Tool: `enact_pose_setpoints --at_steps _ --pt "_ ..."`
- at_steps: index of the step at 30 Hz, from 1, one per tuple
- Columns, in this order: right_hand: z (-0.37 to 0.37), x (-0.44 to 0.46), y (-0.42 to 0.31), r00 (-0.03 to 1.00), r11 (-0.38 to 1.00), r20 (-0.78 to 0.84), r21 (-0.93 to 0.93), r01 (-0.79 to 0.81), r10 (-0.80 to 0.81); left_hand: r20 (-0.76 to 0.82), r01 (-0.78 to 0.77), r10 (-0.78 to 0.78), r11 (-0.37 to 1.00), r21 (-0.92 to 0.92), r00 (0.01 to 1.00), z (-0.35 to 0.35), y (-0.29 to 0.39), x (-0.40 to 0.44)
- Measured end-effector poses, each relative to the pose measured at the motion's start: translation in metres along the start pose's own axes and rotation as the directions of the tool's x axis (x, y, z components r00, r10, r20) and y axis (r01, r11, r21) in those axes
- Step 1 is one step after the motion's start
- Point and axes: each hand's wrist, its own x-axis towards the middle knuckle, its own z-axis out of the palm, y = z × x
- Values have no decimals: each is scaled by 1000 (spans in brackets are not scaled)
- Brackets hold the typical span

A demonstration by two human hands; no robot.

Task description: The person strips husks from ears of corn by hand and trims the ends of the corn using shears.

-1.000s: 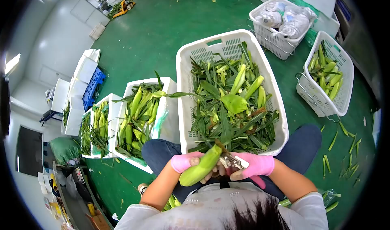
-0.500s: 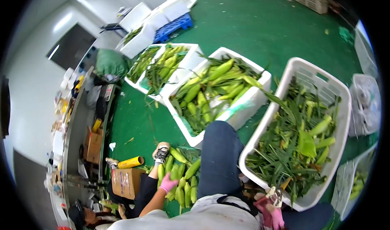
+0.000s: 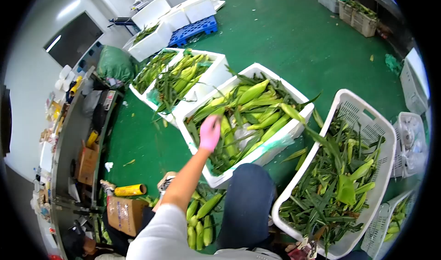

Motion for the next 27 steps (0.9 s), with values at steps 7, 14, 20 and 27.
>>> enact_pose_setpoints --at_steps 7,14,20,27 --pt "-7 -2 -9 996 1000 -93 13 7 -6 309 410 -662 697 588 683 189 -43 126" --pt "-18 -7 -5 994 984 -107 177 28 -9 545 759 -684 638 126 485 173 -65 75" --pt "37 25 -74 947 927 45 -198 319 -317 595 327 -190 936 -130 781 51 129 45" --pt "29 40 -149 712 377 155 -761 528 -685 810 -44 167 984 -172 563 -1 308 -10"
